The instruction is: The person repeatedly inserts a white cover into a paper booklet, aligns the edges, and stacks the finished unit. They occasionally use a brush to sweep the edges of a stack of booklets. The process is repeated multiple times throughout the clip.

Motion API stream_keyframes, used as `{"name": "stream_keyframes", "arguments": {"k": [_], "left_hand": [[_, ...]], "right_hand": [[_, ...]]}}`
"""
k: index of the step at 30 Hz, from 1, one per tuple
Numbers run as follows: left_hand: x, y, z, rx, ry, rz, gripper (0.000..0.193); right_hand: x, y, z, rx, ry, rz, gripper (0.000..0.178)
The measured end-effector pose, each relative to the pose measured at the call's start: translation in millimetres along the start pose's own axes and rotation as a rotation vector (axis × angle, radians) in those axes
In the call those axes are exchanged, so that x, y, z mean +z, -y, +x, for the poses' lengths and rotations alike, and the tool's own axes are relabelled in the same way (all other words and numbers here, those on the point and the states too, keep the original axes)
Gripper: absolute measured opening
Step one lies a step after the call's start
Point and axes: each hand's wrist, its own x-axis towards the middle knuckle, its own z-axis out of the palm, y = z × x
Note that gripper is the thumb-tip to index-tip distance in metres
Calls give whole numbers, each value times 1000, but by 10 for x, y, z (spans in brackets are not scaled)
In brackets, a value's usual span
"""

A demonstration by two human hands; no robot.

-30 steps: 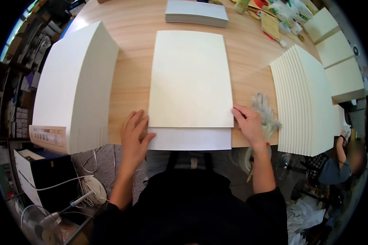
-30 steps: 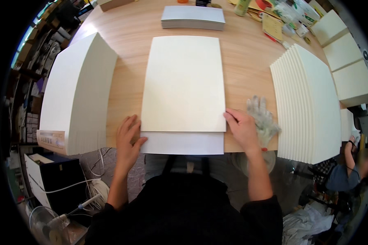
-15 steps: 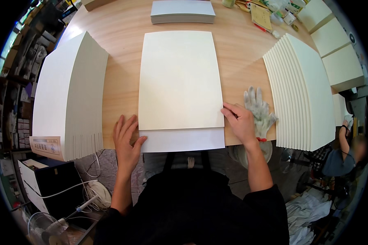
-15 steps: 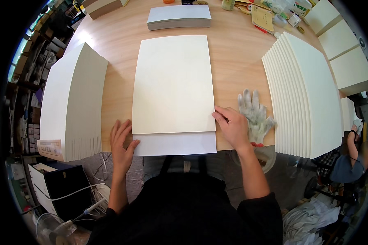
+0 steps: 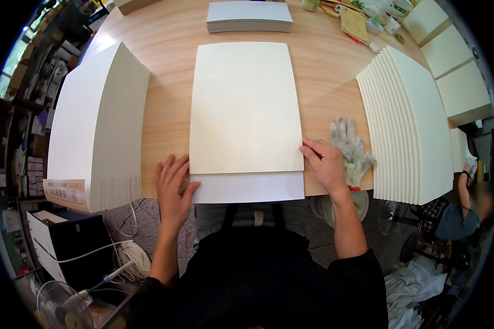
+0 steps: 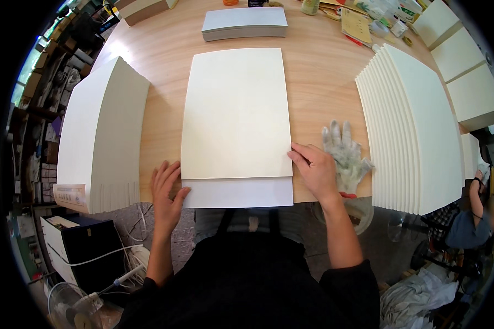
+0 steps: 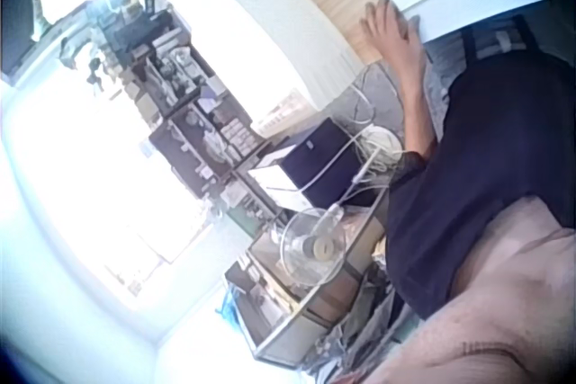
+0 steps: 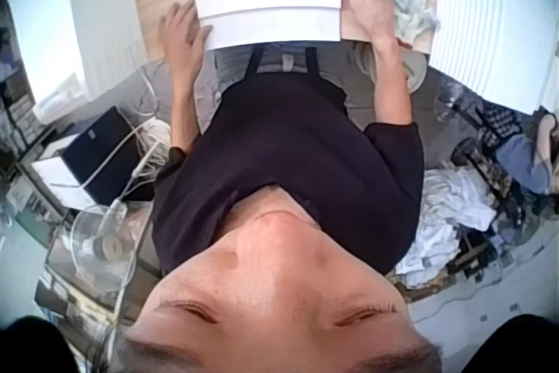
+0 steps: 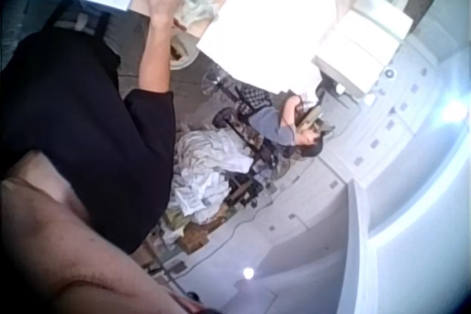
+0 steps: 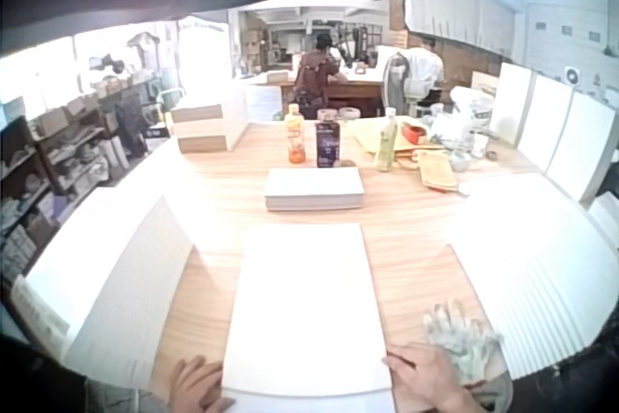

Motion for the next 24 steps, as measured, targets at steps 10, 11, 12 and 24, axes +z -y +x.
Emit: {"name": "stream_keyframes", "arguments": {"k": [10, 11, 12, 24], "left_hand": [[-7, -21, 6, 26, -7, 20, 52], [-7, -22, 6, 30, -8, 21, 52], [-7, -23, 5, 34, -9, 23, 52], [5, 43, 6, 55, -20, 12, 59]], "right_hand": [[-2, -8, -18, -8, 10, -56, 25], [1, -6, -25, -19, 3, -68, 24], [6, -9, -32, -29, -4, -80, 24], [-1, -12, -58, -132, -41, -138, 25]]}}
